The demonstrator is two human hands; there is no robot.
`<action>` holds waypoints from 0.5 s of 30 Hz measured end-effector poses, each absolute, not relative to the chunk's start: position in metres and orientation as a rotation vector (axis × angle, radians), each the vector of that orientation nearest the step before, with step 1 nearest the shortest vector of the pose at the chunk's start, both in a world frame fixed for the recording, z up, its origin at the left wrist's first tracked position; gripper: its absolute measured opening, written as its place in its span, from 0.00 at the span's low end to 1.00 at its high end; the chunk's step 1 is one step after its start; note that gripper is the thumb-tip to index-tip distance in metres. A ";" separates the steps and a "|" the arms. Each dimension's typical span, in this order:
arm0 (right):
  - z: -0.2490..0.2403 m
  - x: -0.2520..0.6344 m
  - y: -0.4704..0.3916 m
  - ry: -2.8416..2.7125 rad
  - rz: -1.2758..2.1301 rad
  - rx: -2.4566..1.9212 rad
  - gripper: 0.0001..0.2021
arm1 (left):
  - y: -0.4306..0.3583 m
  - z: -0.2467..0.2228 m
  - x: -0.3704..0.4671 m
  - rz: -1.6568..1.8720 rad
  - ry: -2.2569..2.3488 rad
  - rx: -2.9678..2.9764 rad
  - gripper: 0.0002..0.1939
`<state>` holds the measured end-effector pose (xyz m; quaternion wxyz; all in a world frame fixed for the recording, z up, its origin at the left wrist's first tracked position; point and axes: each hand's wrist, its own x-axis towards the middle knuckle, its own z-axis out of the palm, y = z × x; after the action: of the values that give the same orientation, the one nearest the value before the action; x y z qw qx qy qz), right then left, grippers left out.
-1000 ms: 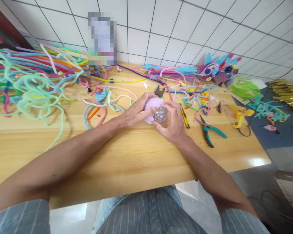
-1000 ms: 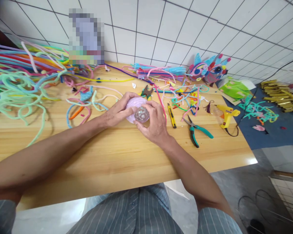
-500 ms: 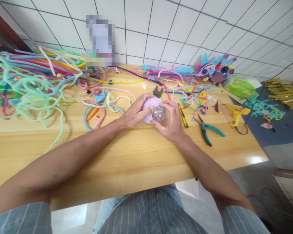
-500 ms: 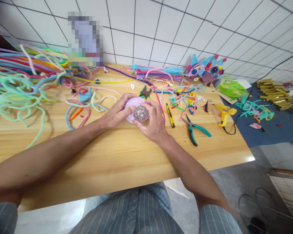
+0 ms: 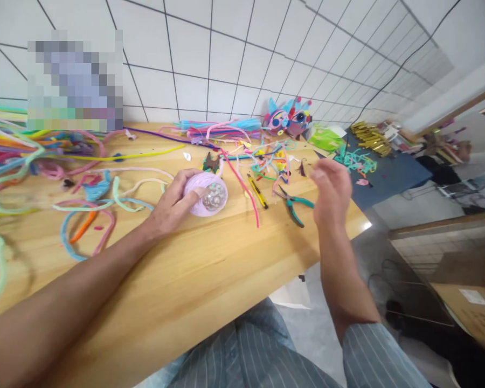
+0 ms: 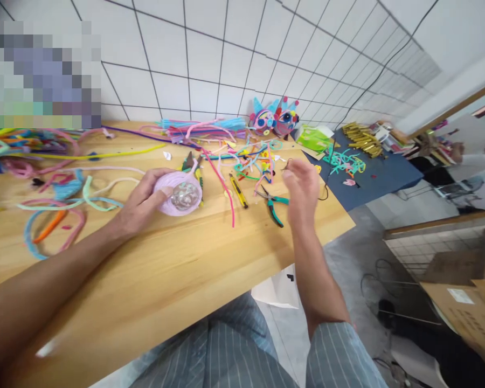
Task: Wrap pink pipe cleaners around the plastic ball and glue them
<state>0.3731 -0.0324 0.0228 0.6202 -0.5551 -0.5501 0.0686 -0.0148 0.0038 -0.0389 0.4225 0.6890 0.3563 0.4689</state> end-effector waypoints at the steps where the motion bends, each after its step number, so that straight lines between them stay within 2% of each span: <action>1: 0.019 0.399 -0.032 -1.129 0.039 -1.323 0.22 | 0.003 -0.039 -0.015 1.171 0.892 1.721 0.26; 4: 0.009 0.459 -0.025 -0.974 -0.124 -1.489 0.18 | 0.001 -0.037 -0.013 1.169 0.915 1.735 0.26; 9: -0.007 0.507 0.003 -1.086 0.072 -1.537 0.26 | -0.002 -0.031 -0.010 1.154 0.930 1.769 0.29; 15: -0.028 0.532 0.041 -1.087 0.261 -1.805 0.22 | -0.002 -0.031 -0.010 1.129 0.939 1.803 0.30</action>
<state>0.5324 0.0408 -0.0277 0.4875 -0.7424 -0.4469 0.1073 -0.0098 -0.0024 -0.0313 0.3970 0.7116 0.3709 0.4455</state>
